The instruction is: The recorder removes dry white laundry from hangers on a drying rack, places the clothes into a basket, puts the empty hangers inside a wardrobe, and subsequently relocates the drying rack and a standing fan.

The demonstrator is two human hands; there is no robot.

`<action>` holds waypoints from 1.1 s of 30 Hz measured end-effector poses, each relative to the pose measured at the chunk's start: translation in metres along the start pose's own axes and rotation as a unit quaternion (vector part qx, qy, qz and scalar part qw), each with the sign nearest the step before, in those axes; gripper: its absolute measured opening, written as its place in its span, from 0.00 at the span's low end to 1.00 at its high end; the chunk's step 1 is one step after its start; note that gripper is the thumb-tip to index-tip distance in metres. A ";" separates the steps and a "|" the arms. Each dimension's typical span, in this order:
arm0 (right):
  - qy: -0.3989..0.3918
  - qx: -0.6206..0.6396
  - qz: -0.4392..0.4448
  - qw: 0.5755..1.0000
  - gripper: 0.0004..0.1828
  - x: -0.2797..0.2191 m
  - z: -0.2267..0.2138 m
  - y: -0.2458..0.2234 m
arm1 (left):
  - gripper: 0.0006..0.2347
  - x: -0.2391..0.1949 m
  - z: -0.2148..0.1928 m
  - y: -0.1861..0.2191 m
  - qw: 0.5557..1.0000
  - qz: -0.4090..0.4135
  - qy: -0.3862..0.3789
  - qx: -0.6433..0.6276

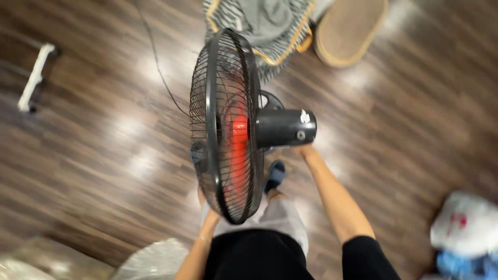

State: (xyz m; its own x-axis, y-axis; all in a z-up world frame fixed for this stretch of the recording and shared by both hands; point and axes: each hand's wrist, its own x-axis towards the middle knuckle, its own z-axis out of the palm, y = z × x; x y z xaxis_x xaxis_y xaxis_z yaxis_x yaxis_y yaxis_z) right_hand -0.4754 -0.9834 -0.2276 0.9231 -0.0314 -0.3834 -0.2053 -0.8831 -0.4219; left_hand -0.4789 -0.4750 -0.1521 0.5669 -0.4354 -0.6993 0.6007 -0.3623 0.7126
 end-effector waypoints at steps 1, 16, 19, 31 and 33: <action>-0.001 0.008 -0.009 1.000 0.25 0.021 -0.034 -0.030 | 0.20 0.007 0.026 0.010 0.999 0.011 0.015 -0.047; -0.008 0.198 -0.005 0.980 0.19 0.047 -0.105 -0.222 | 0.27 0.156 0.210 0.097 0.736 -0.034 0.055 -0.674; 0.001 0.234 0.009 0.972 0.17 0.027 -0.115 -0.266 | 0.28 0.201 0.209 0.082 0.631 -0.039 0.043 -0.774; 0.072 0.320 0.026 0.944 0.16 0.011 -0.069 -0.417 | 0.27 0.152 0.047 0.093 0.477 0.030 -0.064 -0.876; 0.058 0.336 0.013 0.940 0.16 -0.004 -0.059 -0.438 | 0.27 0.156 0.030 0.078 0.489 0.042 -0.055 -0.869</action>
State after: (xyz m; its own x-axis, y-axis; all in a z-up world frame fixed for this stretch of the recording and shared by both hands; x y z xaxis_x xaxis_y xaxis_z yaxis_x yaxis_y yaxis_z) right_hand -0.3704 -0.6239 0.0072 0.9360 -0.1355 -0.3250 -0.3519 -0.3875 -0.8520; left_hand -0.3607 -0.5962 -0.2043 0.6552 -0.4645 -0.5958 0.2034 0.8680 -0.4531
